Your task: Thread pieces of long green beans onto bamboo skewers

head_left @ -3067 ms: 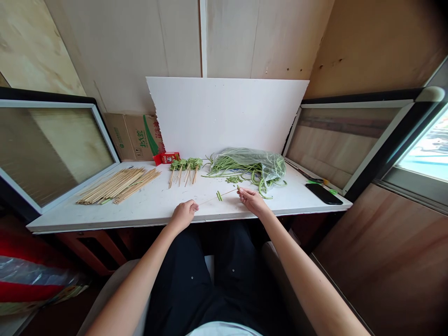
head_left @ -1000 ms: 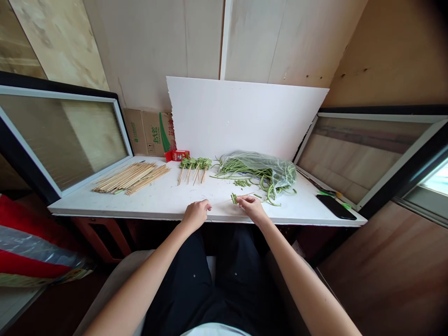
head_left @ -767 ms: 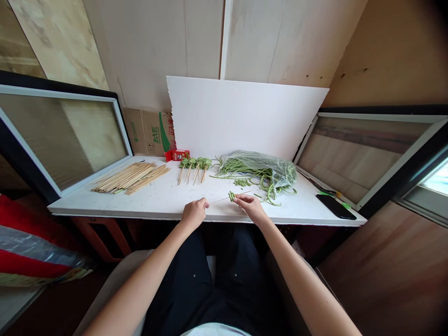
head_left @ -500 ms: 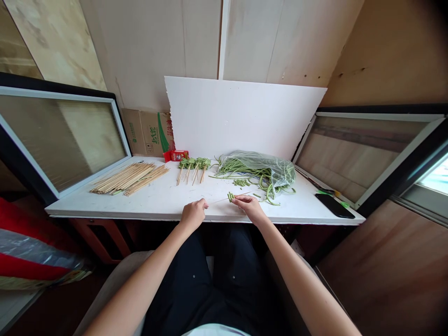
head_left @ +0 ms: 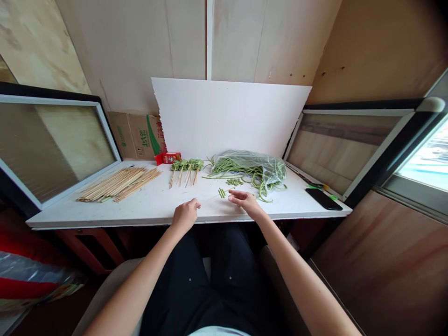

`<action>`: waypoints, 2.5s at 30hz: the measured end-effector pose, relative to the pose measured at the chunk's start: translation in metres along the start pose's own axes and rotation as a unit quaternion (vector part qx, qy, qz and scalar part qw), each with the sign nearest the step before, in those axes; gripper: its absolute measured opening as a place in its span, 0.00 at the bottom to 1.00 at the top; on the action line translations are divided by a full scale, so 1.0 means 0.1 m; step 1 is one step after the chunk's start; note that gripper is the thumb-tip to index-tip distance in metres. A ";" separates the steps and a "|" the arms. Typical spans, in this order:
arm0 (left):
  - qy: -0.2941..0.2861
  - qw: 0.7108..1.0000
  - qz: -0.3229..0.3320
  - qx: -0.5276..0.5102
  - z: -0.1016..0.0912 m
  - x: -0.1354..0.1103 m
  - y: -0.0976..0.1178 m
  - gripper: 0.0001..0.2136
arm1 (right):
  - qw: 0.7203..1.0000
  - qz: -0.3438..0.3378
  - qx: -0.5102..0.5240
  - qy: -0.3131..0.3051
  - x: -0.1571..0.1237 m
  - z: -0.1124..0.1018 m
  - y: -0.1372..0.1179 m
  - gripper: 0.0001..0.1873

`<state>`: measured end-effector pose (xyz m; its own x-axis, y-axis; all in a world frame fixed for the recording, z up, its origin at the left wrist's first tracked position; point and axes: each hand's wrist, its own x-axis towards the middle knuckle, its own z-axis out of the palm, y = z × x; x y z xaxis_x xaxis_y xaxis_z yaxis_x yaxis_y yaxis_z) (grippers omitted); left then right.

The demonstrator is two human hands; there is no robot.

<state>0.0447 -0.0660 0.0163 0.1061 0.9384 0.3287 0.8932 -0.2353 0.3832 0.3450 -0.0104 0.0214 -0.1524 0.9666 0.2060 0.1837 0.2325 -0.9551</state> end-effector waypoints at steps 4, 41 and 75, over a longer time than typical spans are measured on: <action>0.003 1.000 -0.016 -0.021 0.00 0.05 -0.07 0.13 | 0.976 -0.049 -0.182 0.106 0.14 -0.42 0.08 0.23; 0.022 0.971 0.032 -0.237 0.15 0.12 -0.40 0.15 | 0.983 0.036 0.174 0.054 0.19 0.04 0.20 0.32; 0.025 0.973 0.032 -0.227 0.16 0.12 -0.40 0.15 | 0.975 0.040 0.208 0.061 0.16 0.07 0.19 0.30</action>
<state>0.0171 -0.0412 -0.0089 0.1247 0.9074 0.4014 0.5983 -0.3915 0.6991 0.3391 0.0087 0.0055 -0.0319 0.9915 0.1263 -0.2244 0.1161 -0.9676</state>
